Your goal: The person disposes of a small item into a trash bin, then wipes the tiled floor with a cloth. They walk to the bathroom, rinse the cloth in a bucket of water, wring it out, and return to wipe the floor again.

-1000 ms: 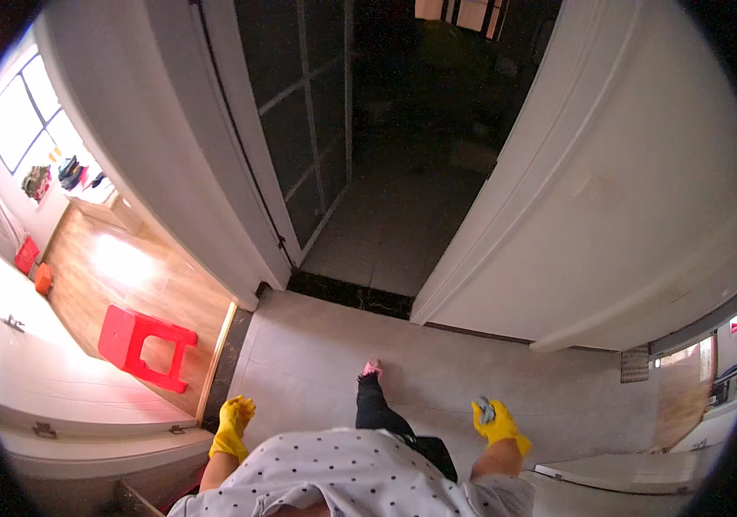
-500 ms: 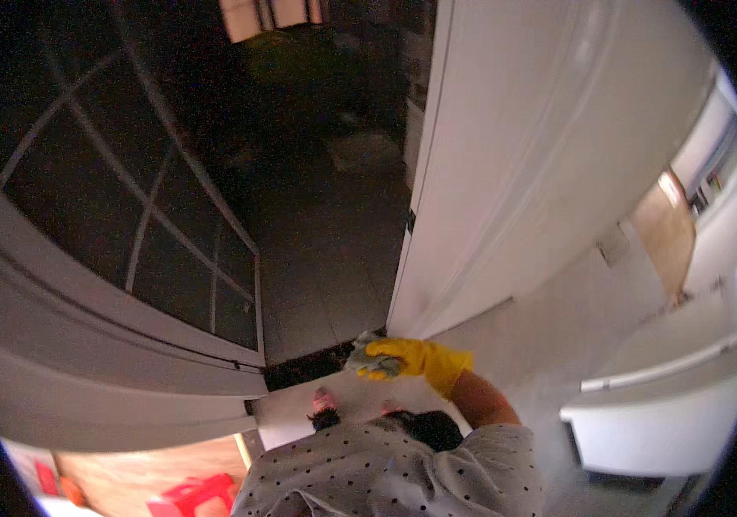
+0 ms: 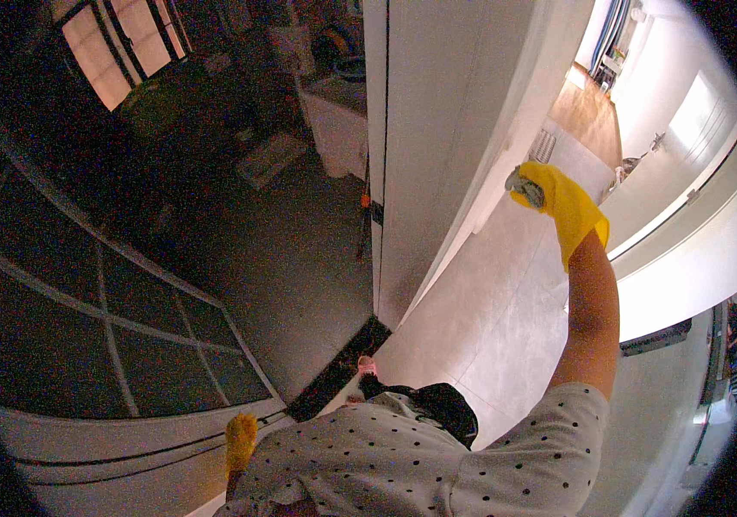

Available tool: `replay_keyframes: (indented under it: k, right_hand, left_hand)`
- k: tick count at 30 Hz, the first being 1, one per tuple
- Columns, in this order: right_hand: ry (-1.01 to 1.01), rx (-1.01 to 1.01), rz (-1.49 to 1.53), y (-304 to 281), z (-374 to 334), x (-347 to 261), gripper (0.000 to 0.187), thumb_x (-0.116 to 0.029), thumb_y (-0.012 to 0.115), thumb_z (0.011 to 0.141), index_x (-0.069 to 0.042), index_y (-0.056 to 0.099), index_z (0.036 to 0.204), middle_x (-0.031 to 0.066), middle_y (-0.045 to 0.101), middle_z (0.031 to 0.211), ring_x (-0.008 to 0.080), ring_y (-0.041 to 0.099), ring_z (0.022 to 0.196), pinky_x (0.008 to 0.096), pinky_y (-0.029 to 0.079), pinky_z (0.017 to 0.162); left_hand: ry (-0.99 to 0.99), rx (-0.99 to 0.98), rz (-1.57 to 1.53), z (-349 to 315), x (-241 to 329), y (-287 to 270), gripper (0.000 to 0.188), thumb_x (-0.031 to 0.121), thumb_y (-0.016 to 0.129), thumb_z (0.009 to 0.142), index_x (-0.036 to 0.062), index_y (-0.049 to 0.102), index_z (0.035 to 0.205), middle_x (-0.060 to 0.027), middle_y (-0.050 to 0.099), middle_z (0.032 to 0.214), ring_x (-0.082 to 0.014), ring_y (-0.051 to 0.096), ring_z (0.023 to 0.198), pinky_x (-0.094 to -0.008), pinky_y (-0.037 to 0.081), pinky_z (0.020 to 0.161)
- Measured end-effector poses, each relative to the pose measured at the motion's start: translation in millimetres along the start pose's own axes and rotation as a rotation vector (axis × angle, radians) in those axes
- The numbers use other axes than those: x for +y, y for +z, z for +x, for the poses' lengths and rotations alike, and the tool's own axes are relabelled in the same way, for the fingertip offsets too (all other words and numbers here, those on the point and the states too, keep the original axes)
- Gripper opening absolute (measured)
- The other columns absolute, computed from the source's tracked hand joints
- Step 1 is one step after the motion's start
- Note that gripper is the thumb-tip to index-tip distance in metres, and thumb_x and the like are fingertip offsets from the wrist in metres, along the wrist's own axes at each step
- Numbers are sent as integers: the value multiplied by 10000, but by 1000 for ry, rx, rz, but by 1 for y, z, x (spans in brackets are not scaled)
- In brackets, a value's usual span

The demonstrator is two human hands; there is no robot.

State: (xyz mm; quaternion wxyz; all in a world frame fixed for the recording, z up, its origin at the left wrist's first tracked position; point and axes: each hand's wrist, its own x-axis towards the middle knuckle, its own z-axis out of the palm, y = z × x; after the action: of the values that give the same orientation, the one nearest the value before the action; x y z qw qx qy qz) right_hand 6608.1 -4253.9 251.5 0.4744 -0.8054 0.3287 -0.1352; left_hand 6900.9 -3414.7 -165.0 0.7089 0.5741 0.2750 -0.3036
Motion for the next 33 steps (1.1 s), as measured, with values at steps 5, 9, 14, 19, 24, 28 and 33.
replay_keyframes:
  k: [5, 9, 14, 19, 24, 28, 33]
  right_hand:
    - [-96, 161, -513, 5, 33, -51, 282, -150, 824, 741, -75, 671, 967, 70, 695, 844, 190, 668, 757, 313, 526, 671]
    - [-51, 250, -703, -9, 54, -48, 273, -151, 819, 744, -77, 675, 964, 70, 696, 846, 192, 669, 760, 313, 527, 673]
    - [52, 362, -808, -26, 29, -33, 262, -152, 814, 748, -78, 680, 961, 69, 698, 849, 194, 671, 764, 314, 529, 675]
    - [91, 476, -807, -16, -19, -32, 251, -153, 809, 752, -80, 685, 958, 69, 700, 852, 196, 673, 768, 314, 531, 678]
    - [183, 538, -720, 33, -66, -17, 240, -154, 803, 757, -82, 690, 955, 68, 701, 854, 199, 675, 772, 315, 533, 681]
    - [326, 395, -544, 137, -50, 20, 231, -155, 799, 760, -83, 693, 952, 68, 702, 856, 200, 677, 775, 315, 535, 683]
    - [583, 28, -274, 276, 2, 48, 220, -156, 794, 764, -85, 698, 949, 68, 704, 859, 203, 679, 778, 315, 537, 685]
  left_hand:
    - [-51, -95, 73, 6, 15, 52, 261, 273, 443, 975, 76, 562, 1099, -150, 686, 922, -298, 648, 689, -389, 513, 569]
    - [-218, -43, 83, -1, 3, 51, 270, 284, 439, 974, 76, 565, 1091, -149, 687, 915, -296, 645, 679, -386, 511, 557]
    - [-441, 99, 73, -4, -7, 21, 282, 298, 434, 972, 76, 569, 1080, -148, 687, 906, -293, 641, 667, -382, 508, 542]
    - [-473, 164, 150, 41, 26, 26, 297, 294, 427, 977, 77, 563, 1129, -153, 693, 894, -304, 657, 652, -396, 529, 518]
    - [-220, 60, 209, 95, 121, 111, 292, 220, 442, 988, 57, 544, 1208, -160, 693, 1018, -286, 684, 730, -368, 546, 560]
    - [-53, -42, 297, 155, 191, 119, 292, 192, 426, 996, 67, 550, 1229, -169, 692, 1062, -273, 693, 786, -372, 548, 633]
    - [-135, 12, 299, 222, 256, 111, 281, 196, 452, 984, 64, 579, 1197, -174, 693, 1045, -278, 691, 757, -370, 541, 608]
